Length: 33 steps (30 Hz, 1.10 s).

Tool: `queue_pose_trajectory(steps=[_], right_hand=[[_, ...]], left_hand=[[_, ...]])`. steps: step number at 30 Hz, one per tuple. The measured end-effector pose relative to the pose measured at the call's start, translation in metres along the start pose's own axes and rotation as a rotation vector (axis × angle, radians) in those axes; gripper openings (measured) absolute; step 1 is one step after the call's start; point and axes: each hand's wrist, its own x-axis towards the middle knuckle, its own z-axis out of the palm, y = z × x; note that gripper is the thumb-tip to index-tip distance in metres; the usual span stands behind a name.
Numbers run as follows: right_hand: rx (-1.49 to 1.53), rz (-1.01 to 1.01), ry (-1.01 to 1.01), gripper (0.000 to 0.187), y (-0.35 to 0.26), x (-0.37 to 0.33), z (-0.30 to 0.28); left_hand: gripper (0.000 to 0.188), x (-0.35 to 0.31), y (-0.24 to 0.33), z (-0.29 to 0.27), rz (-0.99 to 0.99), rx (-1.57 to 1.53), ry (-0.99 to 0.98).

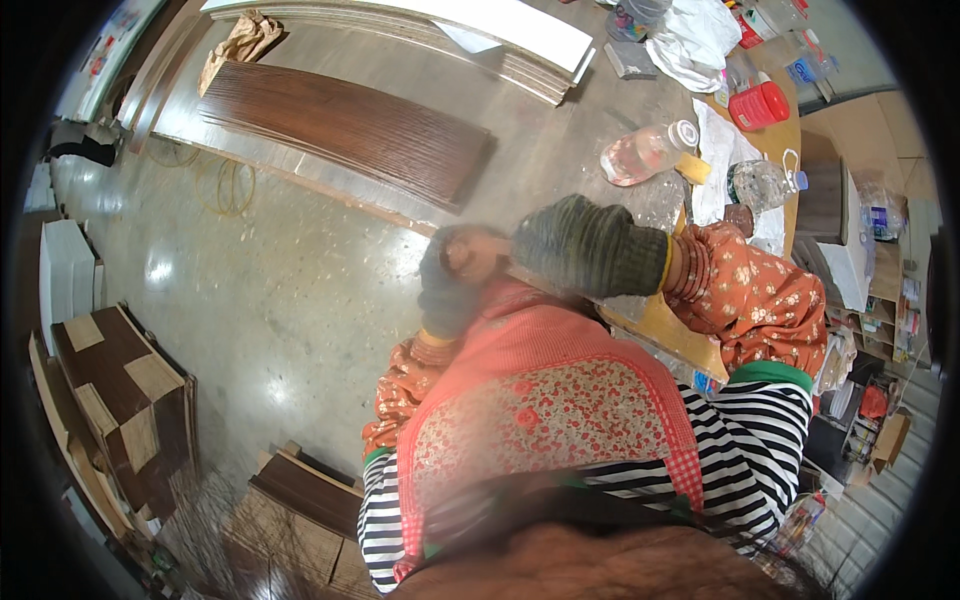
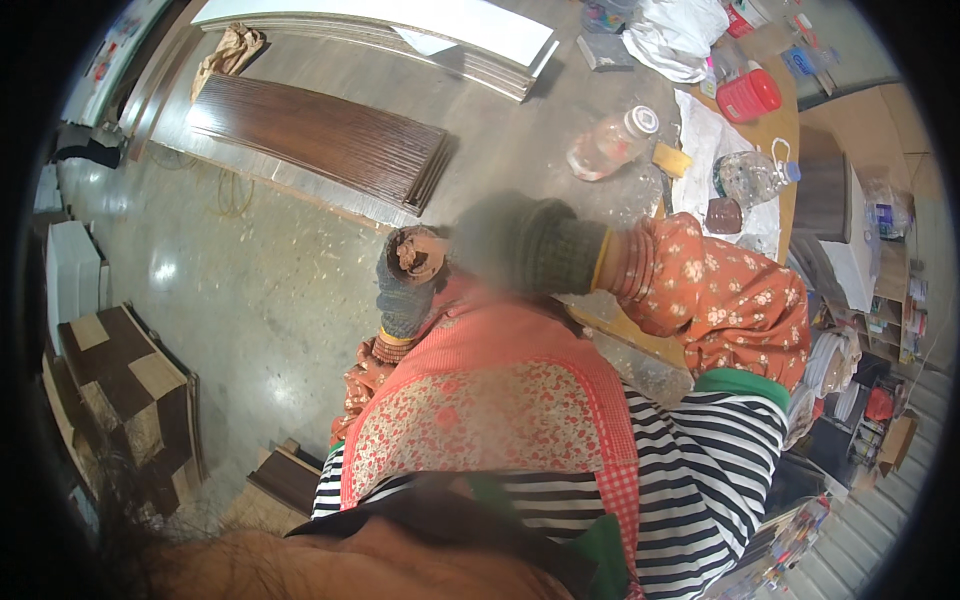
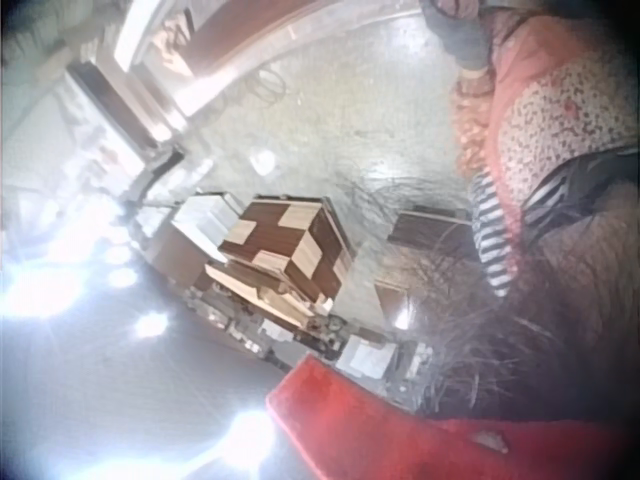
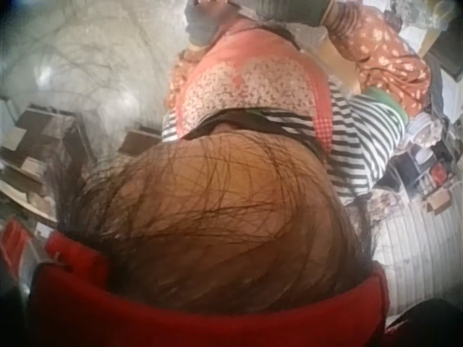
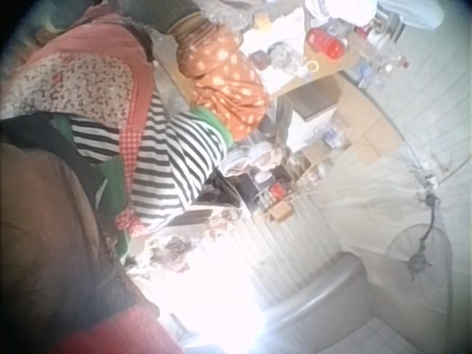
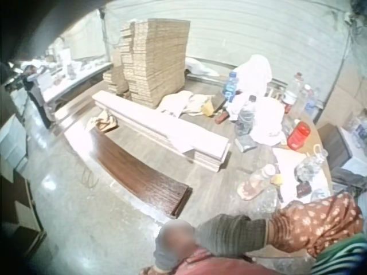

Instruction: The person wipes a long wooden plank with a cloth on a workbench, repeatedly flipping and repositioning the plank to clean both sides. The person also wipes a small wooden block with the same cloth.

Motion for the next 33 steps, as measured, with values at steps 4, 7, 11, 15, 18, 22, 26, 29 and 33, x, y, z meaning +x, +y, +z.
queue_pose_trajectory(steps=[4,7,11,15,18,22,26,29,33], right_hand=[[-0.215,0.115,0.007,0.019,-0.018,-0.006,0.008],[-0.843,0.022,-0.026,0.018,-0.021,-0.002,0.022],[-0.876,-0.113,0.007,0.018,-0.021,0.007,0.02],[-0.737,0.273,-0.251,0.017,-0.041,0.025,0.014],[-0.566,0.657,-0.367,0.018,-0.043,0.033,0.027],[-0.788,0.563,-0.213,0.02,-0.041,0.014,0.045],[-0.901,0.729,0.162,0.02,-0.031,0.03,0.04],[-0.417,0.58,-0.217,0.021,-0.021,0.038,0.018],[-0.044,-0.053,-0.192,0.027,0.0,0.024,0.0]], left_hand=[[0.04,-0.008,-0.017,0.001,0.188,0.286,0.04],[0.048,-0.014,-0.024,0.003,0.238,0.476,0.085],[0.06,-0.013,-0.024,0.003,0.114,0.409,-0.031],[0.059,-0.01,-0.015,0.002,0.156,0.323,-0.029],[0.061,-0.015,-0.008,-0.001,0.013,0.191,-0.025],[0.056,-0.008,-0.008,-0.004,0.19,0.346,0.033],[0.049,-0.009,-0.002,0.0,0.348,0.547,0.167],[0.044,-0.01,0.01,0.005,0.274,0.46,0.145],[0.042,-0.009,0.025,0.009,0.319,0.385,0.12]])
